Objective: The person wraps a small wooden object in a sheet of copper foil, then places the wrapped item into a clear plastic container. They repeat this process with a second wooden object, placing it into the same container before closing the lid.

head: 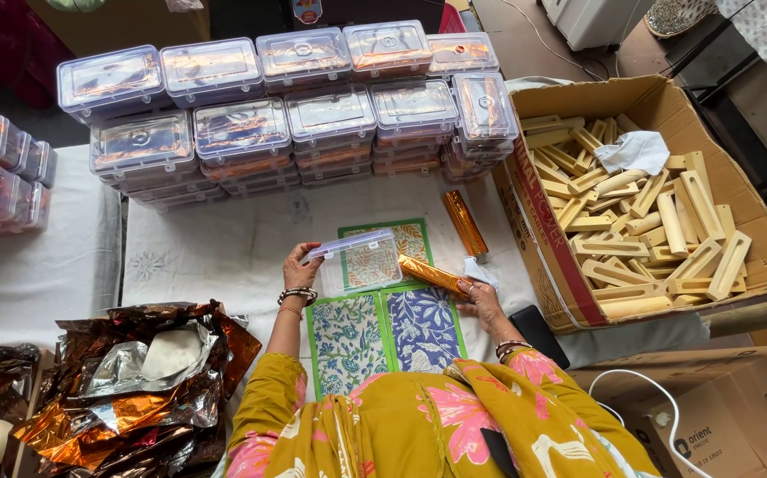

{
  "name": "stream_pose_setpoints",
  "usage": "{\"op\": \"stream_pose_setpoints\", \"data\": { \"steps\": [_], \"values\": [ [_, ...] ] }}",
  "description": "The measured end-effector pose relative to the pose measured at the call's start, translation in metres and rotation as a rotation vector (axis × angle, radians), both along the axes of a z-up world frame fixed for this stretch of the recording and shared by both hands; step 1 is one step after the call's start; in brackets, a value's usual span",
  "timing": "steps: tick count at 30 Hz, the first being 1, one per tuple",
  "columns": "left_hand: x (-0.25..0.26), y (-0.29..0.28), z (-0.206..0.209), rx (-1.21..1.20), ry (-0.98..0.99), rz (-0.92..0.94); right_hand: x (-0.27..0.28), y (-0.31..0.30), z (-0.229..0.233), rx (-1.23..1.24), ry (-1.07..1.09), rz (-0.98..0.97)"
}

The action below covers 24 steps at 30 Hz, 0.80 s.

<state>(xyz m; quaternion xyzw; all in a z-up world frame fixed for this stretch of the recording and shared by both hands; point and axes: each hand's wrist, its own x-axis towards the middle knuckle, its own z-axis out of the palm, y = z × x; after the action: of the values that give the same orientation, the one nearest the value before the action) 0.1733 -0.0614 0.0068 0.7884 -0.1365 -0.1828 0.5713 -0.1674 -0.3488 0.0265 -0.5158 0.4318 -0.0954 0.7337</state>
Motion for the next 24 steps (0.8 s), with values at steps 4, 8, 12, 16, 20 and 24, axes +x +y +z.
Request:
{"op": "stream_pose_setpoints", "data": {
  "steps": [4, 8, 12, 16, 20, 24],
  "values": [
    [-0.004, -0.004, -0.021, -0.226, 0.116, 0.037, 0.0, 0.0, 0.0, 0.014, -0.013, -0.008],
    [-0.012, -0.006, -0.021, -0.184, -0.231, 0.021, -0.002, 0.003, 0.001, 0.011, -0.036, -0.025],
    [-0.016, -0.015, -0.023, -0.313, 0.146, 0.12, -0.002, 0.003, 0.001, 0.014, -0.081, -0.064],
    [-0.019, -0.018, -0.041, -0.295, 0.132, 0.174, -0.004, 0.005, 0.001, 0.042, -0.104, -0.112],
    [-0.024, -0.018, -0.029, -0.296, 0.194, 0.186, -0.002, 0.006, 0.017, 0.09, -0.204, -0.141],
    [-0.032, -0.018, -0.012, -0.329, 0.327, 0.15, 0.006, 0.003, 0.038, 0.047, -0.224, -0.006]
  ]
}}
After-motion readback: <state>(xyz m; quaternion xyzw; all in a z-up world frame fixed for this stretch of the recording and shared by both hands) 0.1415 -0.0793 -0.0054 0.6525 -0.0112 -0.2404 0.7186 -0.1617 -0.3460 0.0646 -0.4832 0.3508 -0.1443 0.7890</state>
